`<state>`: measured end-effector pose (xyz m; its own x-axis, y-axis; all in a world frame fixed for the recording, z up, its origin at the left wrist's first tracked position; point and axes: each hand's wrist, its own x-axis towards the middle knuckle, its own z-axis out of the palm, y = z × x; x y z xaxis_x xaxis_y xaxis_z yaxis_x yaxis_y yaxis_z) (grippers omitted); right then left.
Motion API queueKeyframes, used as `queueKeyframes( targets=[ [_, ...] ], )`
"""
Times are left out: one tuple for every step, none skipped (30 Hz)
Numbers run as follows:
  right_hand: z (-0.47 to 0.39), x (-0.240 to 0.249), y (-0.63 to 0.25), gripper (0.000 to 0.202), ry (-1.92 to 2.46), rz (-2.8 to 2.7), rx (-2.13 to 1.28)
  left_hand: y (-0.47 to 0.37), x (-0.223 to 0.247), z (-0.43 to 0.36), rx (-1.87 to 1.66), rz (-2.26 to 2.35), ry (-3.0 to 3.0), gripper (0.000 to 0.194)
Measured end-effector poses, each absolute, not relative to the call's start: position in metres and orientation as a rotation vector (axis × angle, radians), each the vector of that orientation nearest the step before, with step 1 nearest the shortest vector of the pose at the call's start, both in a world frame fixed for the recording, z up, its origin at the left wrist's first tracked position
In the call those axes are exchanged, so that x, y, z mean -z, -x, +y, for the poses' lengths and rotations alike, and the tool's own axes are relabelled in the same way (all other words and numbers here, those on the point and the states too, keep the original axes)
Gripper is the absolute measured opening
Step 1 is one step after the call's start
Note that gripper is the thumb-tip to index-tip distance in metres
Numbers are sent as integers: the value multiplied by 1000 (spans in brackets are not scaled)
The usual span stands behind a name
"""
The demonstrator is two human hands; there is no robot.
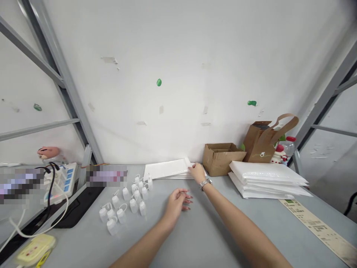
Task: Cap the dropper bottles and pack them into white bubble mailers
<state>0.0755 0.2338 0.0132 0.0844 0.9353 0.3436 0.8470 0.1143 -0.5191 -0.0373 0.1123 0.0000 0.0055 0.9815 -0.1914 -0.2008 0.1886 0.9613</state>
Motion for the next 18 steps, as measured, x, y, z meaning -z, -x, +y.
queueKeyframes(
  targets=[
    [236,-15,-79,28,1715,-1720,-217,37,0,112,-1166,1154,-916,29],
    [237,-18,-82,26,1685,-1667,-237,37,0,112,-1166,1153,-917,29],
    [236,-22,-86,24,1646,-1611,-240,36,-1,112,-1164,1152,-917,30],
    [234,-28,-90,23,1600,-1552,-229,36,-1,111,-1162,1150,-918,30],
    [231,-34,-95,24,1547,-1494,-207,36,-1,111,-1159,1149,-918,30],
    [226,-41,-100,26,1488,-1439,-179,36,-1,111,-1156,1147,-918,30],
    [220,-49,-106,27,1424,-1387,-148,36,-2,110,-1154,1145,-917,30],
    [214,-56,-112,27,1357,-1340,-116,36,-2,110,-1151,1142,-915,30],
    [207,-64,-118,27,1292,-1297,-87,36,-2,110,-1150,1138,-912,30],
    [199,-71,-125,27,1231,-1260,-61,36,-2,109,-1149,1133,-909,30],
    [191,-77,-133,27,1177,-1224,-40,36,-2,109,-1148,1127,-904,30],
    [183,-83,-142,28,1132,-1188,-27,36,-1,109,-1148,1120,-898,30],
    [175,-89,-151,27,1077,-1136,-20,36,0,110,-1148,1113,-891,30],
    [168,-94,-160,26,971,-1039,-40,36,1,111,-1149,1105,-881,30],
    [160,-98,-170,27,885,-940,-56,36,2,111,-1151,1099,-870,29],
    [152,-102,-179,28,832,-841,-69,36,3,112,-1155,1092,-857,28],
    [145,-105,-187,29,804,-778,-110,36,4,113,-1161,1084,-842,26],
    [139,-106,-194,30,793,-745,-168,37,4,114,-1166,1073,-826,24]
  ],
)
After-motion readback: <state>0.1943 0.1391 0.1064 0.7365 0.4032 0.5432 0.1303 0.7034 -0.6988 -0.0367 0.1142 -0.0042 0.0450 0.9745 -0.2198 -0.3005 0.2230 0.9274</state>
